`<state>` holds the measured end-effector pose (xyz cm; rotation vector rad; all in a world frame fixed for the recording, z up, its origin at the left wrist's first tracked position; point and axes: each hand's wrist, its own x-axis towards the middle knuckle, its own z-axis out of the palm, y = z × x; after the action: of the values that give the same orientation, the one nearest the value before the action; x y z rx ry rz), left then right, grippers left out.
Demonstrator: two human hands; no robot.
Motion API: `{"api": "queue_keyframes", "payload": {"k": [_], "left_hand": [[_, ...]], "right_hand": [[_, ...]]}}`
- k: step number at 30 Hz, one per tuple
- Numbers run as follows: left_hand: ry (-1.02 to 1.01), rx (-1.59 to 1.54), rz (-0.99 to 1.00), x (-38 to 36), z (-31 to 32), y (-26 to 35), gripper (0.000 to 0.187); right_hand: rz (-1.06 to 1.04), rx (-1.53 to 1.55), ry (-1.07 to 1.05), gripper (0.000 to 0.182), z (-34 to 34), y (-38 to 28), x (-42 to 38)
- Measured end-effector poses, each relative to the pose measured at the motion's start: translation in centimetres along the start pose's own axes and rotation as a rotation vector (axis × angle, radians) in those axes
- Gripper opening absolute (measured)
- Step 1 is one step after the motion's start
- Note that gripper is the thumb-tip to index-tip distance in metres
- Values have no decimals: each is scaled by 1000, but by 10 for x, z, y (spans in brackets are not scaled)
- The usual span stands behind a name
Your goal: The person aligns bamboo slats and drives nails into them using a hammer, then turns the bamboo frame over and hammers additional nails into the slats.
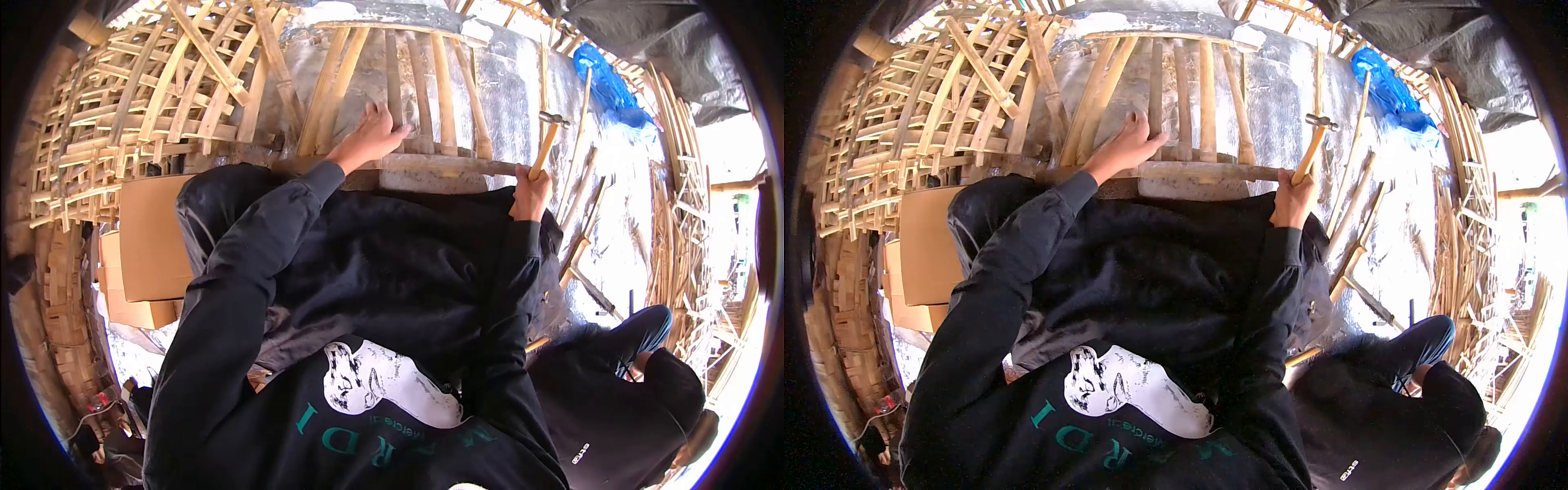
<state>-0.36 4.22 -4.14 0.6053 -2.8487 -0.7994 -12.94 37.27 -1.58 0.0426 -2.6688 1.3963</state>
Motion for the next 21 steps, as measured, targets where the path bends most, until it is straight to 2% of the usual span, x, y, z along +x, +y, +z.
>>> {"api": "queue_keyframes", "payload": {"k": [1,3,4,6,10,12,14,16,19,20,21], "left_hand": [[-7,0,5,-5,-13,11,63],[69,74,162,-13,-43,31,56],[62,73,165,-15,-48,35,56],[127,134,512,-18,-51,40,46],[38,102,601,-15,-28,34,41],[143,48,724,-8,-17,25,35],[101,74,715,-8,-12,22,35],[61,104,702,-9,-13,24,36],[53,40,654,-10,-16,28,33],[14,1,621,-9,-17,30,32],[-25,-38,589,-9,-20,35,30]], "right_hand": [[58,-73,-17,24,0,2,3],[52,-81,-6,30,3,12,8],[23,-146,-5,32,6,21,12],[-4,-271,-15,35,8,27,18],[98,-315,-100,37,4,20,20],[72,-334,-78,38,7,29,23],[44,-351,-60,40,9,44,25],[-144,-435,33,39,12,51,24],[-238,-509,68,43,10,46,19],[-118,-472,-7,44,8,40,19],[-115,-470,-13,44,8,37,16]]}}
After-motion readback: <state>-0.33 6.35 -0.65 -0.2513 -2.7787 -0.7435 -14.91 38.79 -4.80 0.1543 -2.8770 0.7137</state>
